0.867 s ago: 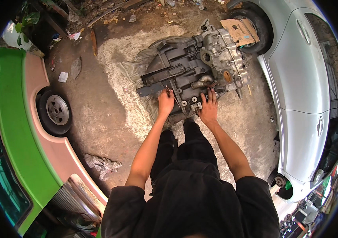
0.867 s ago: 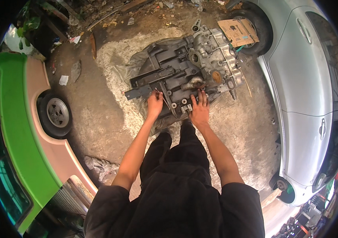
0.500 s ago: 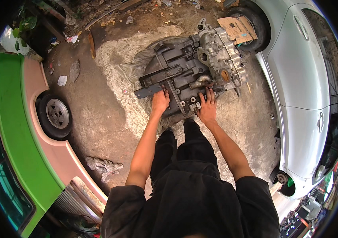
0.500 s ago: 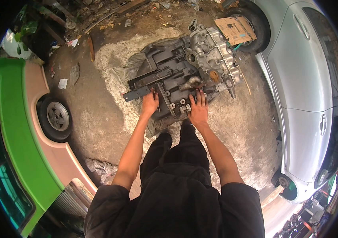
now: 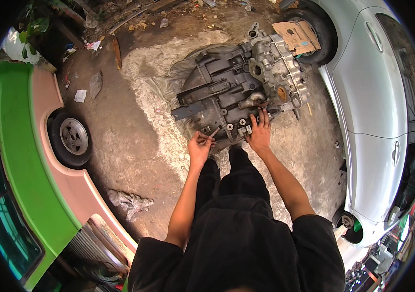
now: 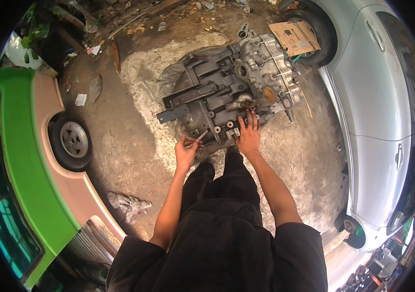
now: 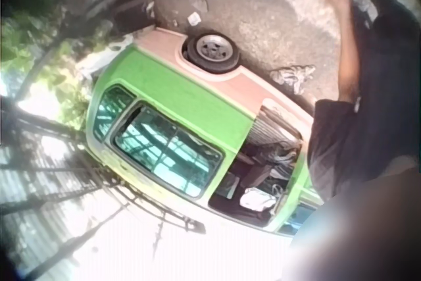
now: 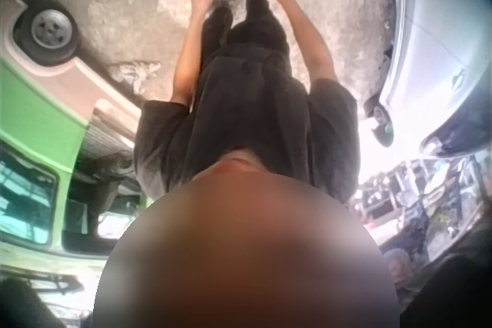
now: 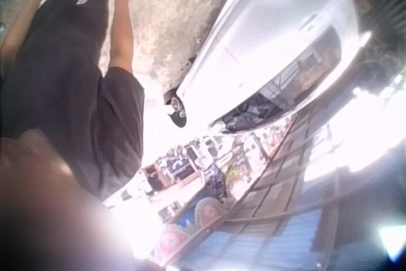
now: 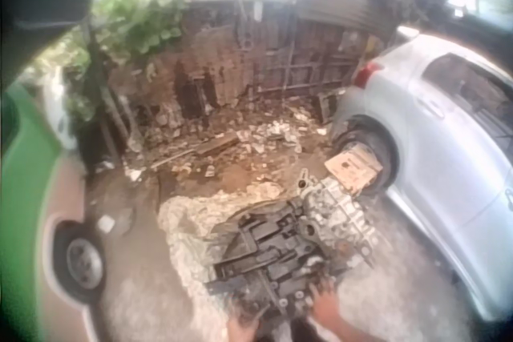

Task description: The person works on a car engine placed on the ground, using a wrench to tighten bolts on the engine block. The person repeatedly turns the wrench on several bolts while stabilizing the engine with the other hand.

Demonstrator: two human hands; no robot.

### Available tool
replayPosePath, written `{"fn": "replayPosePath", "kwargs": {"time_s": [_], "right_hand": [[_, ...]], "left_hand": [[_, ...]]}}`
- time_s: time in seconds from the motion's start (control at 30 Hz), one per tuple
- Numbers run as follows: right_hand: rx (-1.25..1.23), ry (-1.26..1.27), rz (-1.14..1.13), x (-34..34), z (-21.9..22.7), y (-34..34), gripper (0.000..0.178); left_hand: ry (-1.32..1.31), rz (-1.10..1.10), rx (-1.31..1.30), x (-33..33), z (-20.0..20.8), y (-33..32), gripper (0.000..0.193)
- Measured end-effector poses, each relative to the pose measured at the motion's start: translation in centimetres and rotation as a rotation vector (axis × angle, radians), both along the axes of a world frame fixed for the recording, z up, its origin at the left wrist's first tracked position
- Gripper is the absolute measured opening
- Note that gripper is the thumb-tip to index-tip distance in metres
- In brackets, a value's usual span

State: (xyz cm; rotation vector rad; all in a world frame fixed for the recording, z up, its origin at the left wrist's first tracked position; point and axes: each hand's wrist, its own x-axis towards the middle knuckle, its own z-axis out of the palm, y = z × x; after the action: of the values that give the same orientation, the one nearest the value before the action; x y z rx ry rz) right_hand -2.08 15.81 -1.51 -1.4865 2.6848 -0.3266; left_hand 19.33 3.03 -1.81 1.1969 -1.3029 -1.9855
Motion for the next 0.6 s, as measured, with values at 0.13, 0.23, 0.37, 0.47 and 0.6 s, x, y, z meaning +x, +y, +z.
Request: {"fn": "replayPosePath", "kwargs": {"time_s": [0.13,0.23,0.37,0.47,0.6], "right_hand": [[0.046,-0.025,-0.022,0.1,0.2,0.1,0.084],[0.047,-0.023,-0.017,0.1,0.4,0.0,0.085],[0.098,-0.026,-0.037,0.1,0.4,0.1,0.089],[0.055,-0.019,-0.012,0.1,0.3,0.2,0.090],[0.042,-0.024,-0.013,0.1,0.1,0.3,0.090]], "left_hand": [[-0.233,-0.198,-0.004,0.9,-2.8,1.6,0.012],[-0.198,-0.294,-0.046,-0.1,-4.4,3.4,0.028],[-0.079,-0.352,0.039,-1.1,-4.0,4.6,0.063],[0.048,-0.322,0.097,-1.6,-2.7,5.2,0.081],[0.085,-0.306,0.158,-1.8,-1.5,5.6,0.090]]}}
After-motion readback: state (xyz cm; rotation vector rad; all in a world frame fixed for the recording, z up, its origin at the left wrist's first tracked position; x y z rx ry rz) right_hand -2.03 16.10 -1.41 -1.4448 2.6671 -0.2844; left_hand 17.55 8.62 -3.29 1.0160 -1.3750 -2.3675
